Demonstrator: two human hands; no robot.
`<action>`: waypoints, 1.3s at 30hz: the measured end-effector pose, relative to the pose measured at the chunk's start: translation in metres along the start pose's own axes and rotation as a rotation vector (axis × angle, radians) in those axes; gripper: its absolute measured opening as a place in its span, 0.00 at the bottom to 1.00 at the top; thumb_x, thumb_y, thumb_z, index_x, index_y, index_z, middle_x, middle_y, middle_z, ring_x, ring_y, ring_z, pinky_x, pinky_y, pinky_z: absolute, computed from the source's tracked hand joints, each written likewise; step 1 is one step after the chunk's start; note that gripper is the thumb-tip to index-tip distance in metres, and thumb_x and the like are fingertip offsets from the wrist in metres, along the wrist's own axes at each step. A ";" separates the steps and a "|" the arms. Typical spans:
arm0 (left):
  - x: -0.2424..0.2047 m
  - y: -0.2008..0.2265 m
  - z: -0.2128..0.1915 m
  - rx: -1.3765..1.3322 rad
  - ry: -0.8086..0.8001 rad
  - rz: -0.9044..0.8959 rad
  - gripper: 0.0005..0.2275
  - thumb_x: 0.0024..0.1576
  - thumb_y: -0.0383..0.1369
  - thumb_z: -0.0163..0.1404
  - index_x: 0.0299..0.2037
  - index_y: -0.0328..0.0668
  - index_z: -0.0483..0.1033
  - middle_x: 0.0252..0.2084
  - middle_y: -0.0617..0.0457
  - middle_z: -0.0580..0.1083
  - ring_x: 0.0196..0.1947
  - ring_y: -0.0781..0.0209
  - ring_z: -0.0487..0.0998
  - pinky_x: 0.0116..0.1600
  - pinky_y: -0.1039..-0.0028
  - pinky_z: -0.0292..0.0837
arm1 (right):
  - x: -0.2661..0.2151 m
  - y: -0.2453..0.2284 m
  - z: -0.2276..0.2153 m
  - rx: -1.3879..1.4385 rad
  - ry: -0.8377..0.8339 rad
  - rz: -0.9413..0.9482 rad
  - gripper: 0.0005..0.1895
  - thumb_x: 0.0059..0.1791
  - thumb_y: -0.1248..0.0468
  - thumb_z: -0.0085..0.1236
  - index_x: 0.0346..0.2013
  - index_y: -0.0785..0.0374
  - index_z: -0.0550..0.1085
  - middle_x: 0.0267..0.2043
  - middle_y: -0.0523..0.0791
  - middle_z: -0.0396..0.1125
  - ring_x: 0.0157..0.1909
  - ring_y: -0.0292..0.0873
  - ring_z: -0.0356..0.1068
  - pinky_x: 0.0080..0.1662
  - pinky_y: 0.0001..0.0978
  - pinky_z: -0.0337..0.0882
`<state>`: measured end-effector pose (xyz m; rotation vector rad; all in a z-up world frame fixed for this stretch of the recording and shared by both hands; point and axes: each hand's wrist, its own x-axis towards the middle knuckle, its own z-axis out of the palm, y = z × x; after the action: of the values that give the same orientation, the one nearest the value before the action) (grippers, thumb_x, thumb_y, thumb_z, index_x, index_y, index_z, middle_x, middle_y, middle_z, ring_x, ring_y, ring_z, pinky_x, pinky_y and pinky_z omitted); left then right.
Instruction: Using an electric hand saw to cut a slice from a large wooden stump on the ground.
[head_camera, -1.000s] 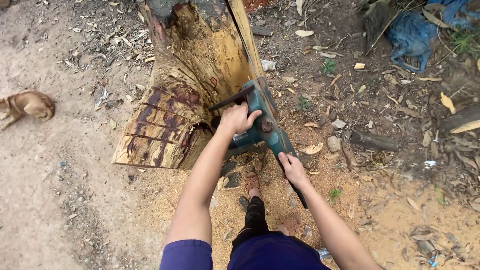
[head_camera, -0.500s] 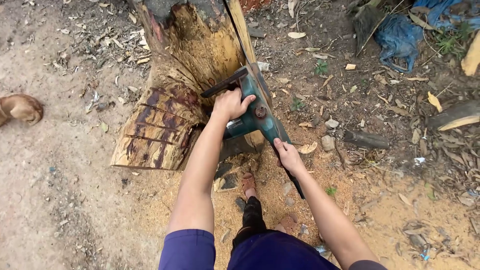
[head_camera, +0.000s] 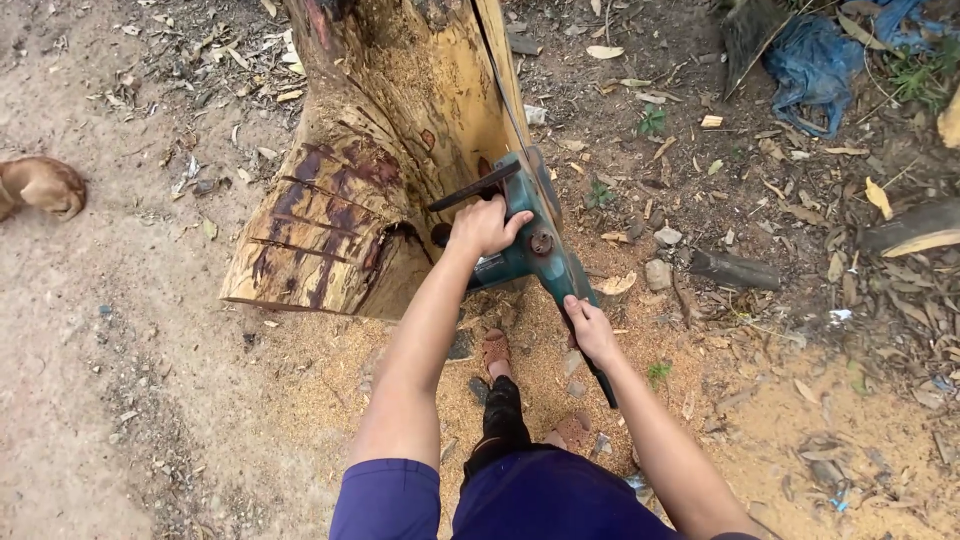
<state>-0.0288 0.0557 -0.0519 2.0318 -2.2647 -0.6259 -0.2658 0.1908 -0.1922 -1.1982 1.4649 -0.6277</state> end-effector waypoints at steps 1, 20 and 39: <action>-0.002 0.001 0.003 0.001 -0.007 -0.004 0.33 0.59 0.63 0.33 0.48 0.38 0.73 0.43 0.36 0.79 0.49 0.34 0.80 0.53 0.48 0.75 | 0.000 0.006 0.000 -0.002 -0.005 0.002 0.34 0.54 0.34 0.40 0.28 0.60 0.76 0.11 0.48 0.65 0.20 0.47 0.71 0.29 0.35 0.69; -0.024 0.012 0.035 -0.026 -0.088 -0.010 0.33 0.60 0.63 0.32 0.50 0.37 0.72 0.44 0.36 0.78 0.51 0.33 0.79 0.55 0.48 0.74 | -0.021 0.055 -0.003 -0.011 -0.029 0.035 0.32 0.54 0.34 0.40 0.24 0.57 0.73 0.10 0.47 0.65 0.20 0.47 0.72 0.29 0.35 0.69; -0.041 0.018 0.070 -0.034 -0.158 -0.019 0.33 0.59 0.63 0.31 0.49 0.38 0.71 0.46 0.35 0.78 0.52 0.33 0.79 0.56 0.48 0.73 | -0.026 0.113 -0.002 -0.036 -0.042 0.061 0.33 0.54 0.34 0.39 0.25 0.57 0.74 0.11 0.46 0.66 0.21 0.47 0.73 0.31 0.35 0.69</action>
<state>-0.0599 0.1147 -0.1008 2.0590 -2.3015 -0.8494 -0.3079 0.2541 -0.2803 -1.1833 1.4776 -0.5334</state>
